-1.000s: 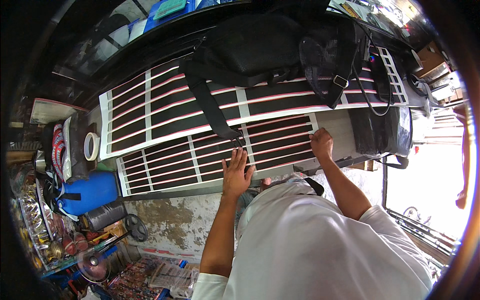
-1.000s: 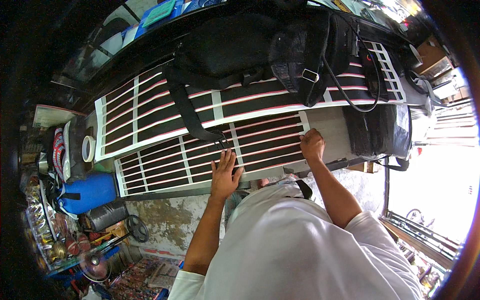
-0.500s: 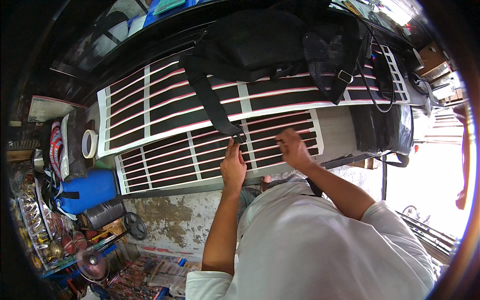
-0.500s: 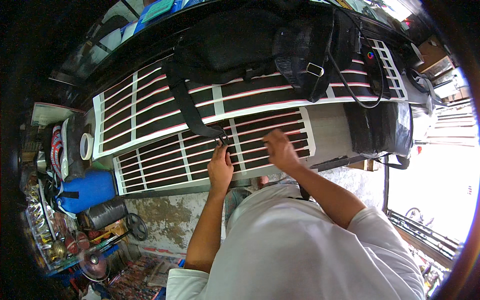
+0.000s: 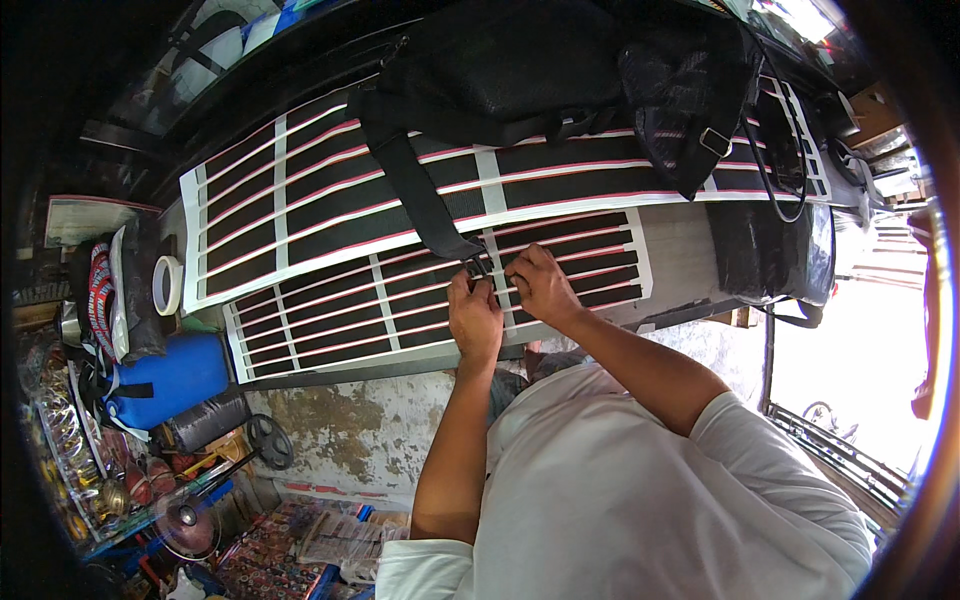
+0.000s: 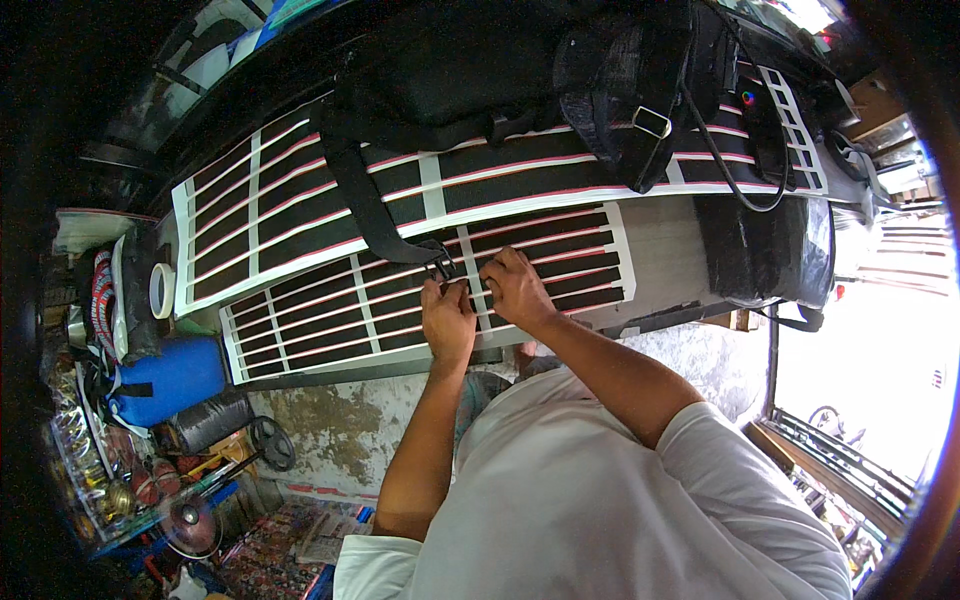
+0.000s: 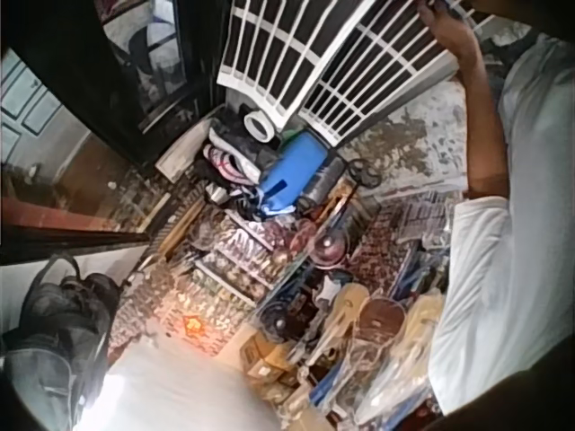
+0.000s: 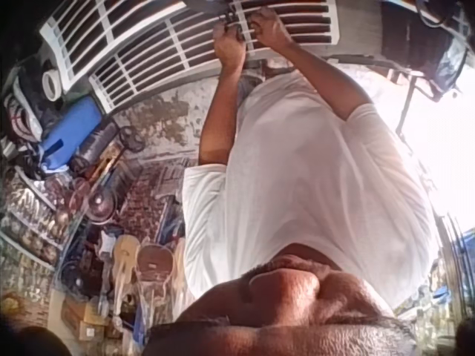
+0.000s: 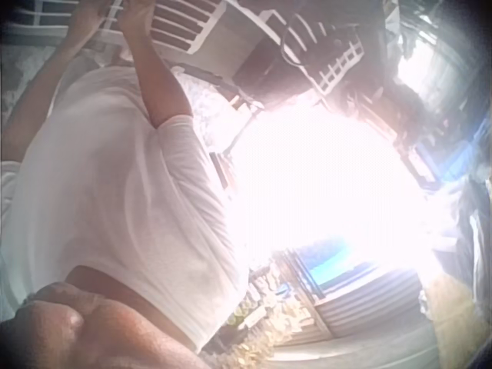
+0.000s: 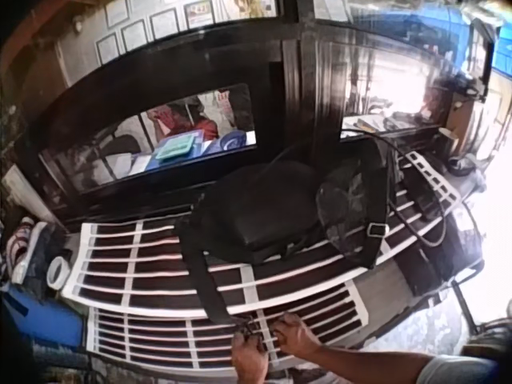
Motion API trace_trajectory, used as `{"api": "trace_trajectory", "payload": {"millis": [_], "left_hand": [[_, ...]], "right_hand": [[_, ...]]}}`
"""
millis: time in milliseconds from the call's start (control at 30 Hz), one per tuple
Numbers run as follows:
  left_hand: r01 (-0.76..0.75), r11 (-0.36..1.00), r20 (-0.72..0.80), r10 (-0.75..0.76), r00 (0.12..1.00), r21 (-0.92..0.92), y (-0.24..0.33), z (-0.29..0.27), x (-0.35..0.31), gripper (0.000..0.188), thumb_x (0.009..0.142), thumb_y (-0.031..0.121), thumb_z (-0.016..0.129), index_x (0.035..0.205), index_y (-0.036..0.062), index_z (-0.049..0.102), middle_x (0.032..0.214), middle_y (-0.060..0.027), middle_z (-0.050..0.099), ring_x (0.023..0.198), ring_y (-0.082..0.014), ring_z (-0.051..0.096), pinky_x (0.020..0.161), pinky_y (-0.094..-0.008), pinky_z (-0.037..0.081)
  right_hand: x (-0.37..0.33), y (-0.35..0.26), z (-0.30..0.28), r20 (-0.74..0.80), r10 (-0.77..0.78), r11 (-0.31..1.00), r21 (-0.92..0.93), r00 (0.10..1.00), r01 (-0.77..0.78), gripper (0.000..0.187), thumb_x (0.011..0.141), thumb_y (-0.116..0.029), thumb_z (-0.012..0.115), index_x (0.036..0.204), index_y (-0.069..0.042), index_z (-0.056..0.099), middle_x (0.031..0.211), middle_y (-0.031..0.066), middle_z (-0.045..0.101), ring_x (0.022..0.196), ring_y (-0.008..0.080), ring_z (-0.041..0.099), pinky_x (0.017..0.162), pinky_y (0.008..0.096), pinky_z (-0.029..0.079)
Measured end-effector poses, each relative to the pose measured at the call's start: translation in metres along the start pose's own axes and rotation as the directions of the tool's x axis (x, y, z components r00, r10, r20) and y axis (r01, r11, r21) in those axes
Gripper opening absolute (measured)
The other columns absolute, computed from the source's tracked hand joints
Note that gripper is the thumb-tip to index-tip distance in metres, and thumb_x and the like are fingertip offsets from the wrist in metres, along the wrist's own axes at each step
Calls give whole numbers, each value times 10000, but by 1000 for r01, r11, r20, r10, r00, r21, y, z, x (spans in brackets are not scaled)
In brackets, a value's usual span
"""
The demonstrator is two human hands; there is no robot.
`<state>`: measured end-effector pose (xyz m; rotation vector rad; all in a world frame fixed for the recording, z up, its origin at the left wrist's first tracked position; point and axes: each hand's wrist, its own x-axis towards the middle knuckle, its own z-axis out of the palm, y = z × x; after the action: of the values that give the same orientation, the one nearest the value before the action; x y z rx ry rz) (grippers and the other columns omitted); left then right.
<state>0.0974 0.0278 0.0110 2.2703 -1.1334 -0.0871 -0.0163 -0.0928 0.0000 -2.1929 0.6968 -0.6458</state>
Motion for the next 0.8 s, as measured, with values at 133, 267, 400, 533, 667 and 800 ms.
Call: {"api": "trace_trajectory", "payload": {"millis": [133, 267, 400, 533, 667, 800], "left_hand": [[-69, 998, -3, 69, 998, 9, -4, 1, 3, 143, 901, 58, 780, 1040, 30, 800, 1059, -166, 629, 1031, -387, 622, 898, -498, 556], [-85, 996, -11, 85, 996, -32, -6, 2, 4, 100, 879, 40, 770, 978, 28, 761, 1041, -143, 601, 1010, -356, 607, 883, -479, 541], [-84, 996, -9, 84, 996, -36, -6, 0, 3, 108, 883, 40, 772, 989, 25, 766, 1037, -143, 601, 1006, -358, 603, 881, -484, 536], [-87, 996, -4, 87, 996, -30, -6, 0, 4, 137, 871, 26, 779, 1008, 28, 777, 1030, -139, 603, 1009, -356, 607, 887, -481, 537], [-84, 993, 0, 84, 996, -84, -8, 0, 5, 153, 862, 3, 780, 1013, 26, 783, 1049, -140, 619, 1022, -351, 614, 901, -470, 540], [-79, 994, 13, 81, 997, -70, -8, 0, 3, 155, 873, -3, 768, 1026, 19, 781, 1084, -142, 635, 1035, -351, 618, 915, -465, 542]], "right_hand": [[1, 1, 1, -15, -8, 1000, 8, 1000, 8, 225, 835, 69, 707, 1028, -45, 722, 1028, 146, 575, 1023, 377, 612, 928, 479, 529], [1, 0, 1, -17, 0, 1000, 9, 1000, 0, 212, 837, 71, 703, 1016, -39, 726, 1022, 144, 576, 1019, 369, 614, 927, 475, 530], [1, 0, 1, -14, 4, 1000, 7, 1000, -4, 213, 836, 73, 701, 1016, -37, 728, 1014, 144, 579, 1017, 366, 616, 927, 474, 530], [1, 0, 1, -8, 9, 1000, -1, 1000, -9, 211, 835, 73, 698, 1014, -35, 725, 1011, 145, 582, 1012, 368, 617, 924, 475, 531], [1, 2, 1, -3, -3, 1000, -10, 1000, 3, 206, 837, 68, 695, 1014, -33, 723, 1012, 147, 583, 1010, 372, 618, 923, 477, 531], [1, 1, 0, 8, -5, 1000, -3, 1000, 5, 201, 842, 62, 692, 1017, -32, 723, 1022, 150, 584, 1015, 376, 618, 928, 480, 531]]}}
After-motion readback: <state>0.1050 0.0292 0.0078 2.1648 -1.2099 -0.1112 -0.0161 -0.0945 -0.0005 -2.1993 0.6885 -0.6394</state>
